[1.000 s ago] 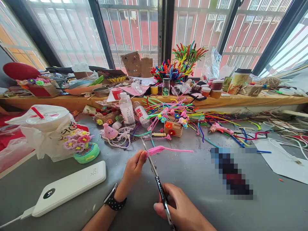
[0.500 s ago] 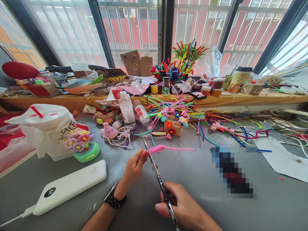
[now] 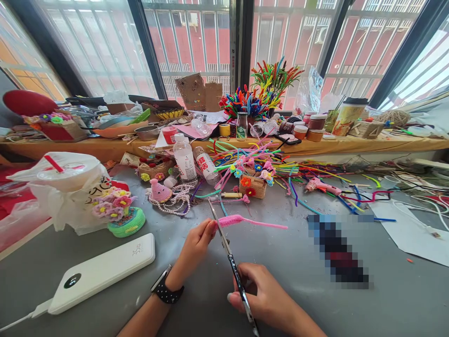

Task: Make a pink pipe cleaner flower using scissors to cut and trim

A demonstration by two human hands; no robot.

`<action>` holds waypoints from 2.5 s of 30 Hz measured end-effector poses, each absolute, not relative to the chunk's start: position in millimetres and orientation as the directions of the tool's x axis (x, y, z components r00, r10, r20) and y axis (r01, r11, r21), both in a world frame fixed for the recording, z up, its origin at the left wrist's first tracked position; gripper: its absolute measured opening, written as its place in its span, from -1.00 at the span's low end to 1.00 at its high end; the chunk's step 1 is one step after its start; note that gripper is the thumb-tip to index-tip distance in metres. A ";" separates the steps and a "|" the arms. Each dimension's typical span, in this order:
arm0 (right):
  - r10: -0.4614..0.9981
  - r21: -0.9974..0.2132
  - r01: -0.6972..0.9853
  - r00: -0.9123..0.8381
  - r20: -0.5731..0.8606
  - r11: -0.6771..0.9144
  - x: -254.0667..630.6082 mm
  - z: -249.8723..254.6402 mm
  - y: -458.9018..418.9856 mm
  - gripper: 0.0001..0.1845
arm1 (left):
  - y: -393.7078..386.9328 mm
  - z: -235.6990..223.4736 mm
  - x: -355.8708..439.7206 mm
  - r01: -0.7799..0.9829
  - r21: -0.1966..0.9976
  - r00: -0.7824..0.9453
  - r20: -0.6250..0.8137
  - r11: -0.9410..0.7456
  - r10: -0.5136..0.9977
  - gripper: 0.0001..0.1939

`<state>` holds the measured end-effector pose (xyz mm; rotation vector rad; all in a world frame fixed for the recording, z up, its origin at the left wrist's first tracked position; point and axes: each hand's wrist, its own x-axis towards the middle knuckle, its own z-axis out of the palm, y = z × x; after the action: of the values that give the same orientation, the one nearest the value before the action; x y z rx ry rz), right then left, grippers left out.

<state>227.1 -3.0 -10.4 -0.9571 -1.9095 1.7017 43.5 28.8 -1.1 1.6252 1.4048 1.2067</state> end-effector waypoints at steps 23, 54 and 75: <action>0.735 -0.977 0.213 -0.661 -0.151 -0.010 221.7 -4.4 6.6 -0.47 | 27.9 2.3 43.7 0.391 0.893 0.057 0.218 -0.223 0.974 -0.70; 0.737 -0.941 0.337 -0.642 -0.213 0.023 221.6 -0.3 12.1 -0.80 | 31.2 -4.1 42.1 0.384 0.888 0.101 0.231 -0.252 0.968 -0.72; 0.617 -0.965 0.250 -0.772 -0.151 0.076 235.8 11.4 0.1 -0.32 | 32.0 -2.4 36.6 0.505 0.832 -0.102 0.321 -0.229 0.942 -0.69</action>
<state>235.8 0.1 11.4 -0.8668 -2.0613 1.7491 36.6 32.0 -2.4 1.7259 1.5811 1.2879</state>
